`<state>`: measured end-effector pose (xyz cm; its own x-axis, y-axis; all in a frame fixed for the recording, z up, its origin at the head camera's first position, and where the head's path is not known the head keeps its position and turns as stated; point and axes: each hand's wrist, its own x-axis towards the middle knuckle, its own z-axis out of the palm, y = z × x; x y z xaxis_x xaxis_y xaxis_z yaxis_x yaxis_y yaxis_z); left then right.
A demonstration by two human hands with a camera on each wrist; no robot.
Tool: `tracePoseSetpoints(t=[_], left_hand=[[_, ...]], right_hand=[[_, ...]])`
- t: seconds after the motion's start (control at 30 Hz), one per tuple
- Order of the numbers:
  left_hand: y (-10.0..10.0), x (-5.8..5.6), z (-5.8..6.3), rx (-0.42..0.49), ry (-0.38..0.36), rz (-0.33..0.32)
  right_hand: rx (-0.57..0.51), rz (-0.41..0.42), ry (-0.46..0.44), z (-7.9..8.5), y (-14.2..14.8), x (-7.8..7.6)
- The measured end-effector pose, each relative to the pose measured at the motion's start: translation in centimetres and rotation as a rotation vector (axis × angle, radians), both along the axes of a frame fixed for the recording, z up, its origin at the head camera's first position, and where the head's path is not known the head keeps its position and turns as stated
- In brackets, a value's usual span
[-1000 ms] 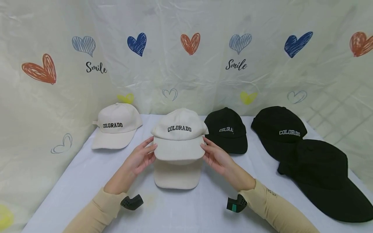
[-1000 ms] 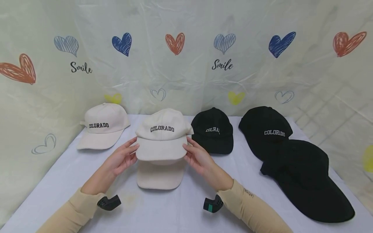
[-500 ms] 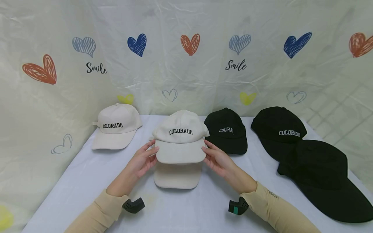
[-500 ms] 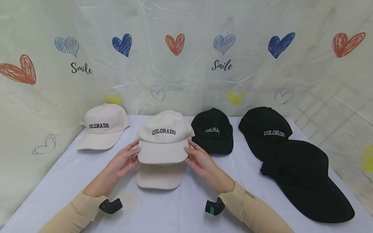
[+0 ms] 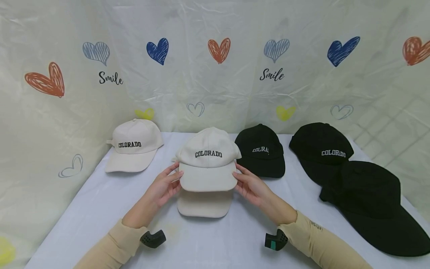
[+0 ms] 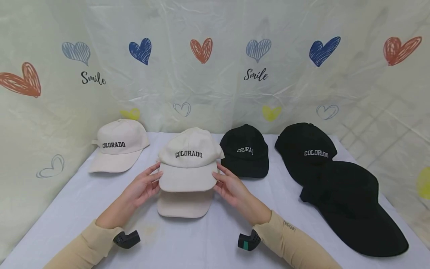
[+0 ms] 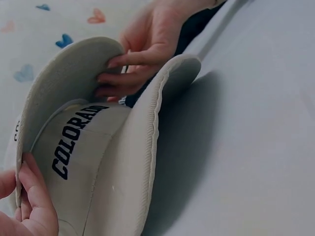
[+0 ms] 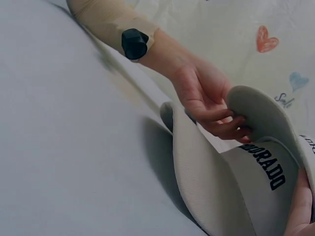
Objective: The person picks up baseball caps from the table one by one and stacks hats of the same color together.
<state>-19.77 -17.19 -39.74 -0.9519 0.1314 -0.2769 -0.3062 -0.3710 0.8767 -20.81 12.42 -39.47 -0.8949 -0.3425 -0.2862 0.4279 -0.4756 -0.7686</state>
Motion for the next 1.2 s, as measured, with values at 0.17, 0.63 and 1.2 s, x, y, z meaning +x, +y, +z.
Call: tracePoseSetpoints(t=[0.17,0.63,1.2], left_hand=[[-0.1,0.3,-0.1,-0.013,-0.006,-0.01],[-0.3,0.8,-0.6,-0.059,-0.03,-0.023],[-0.6,0.9,-1.1,-0.091,-0.034,-0.037]], right_hand=[[0.014,-0.006,-0.012,-0.1,-0.1,0.3],[0.033,-0.001,-0.047,-0.4,-0.1,1.1],[0.042,0.029,-0.026,-1.1,-0.1,1.6]])
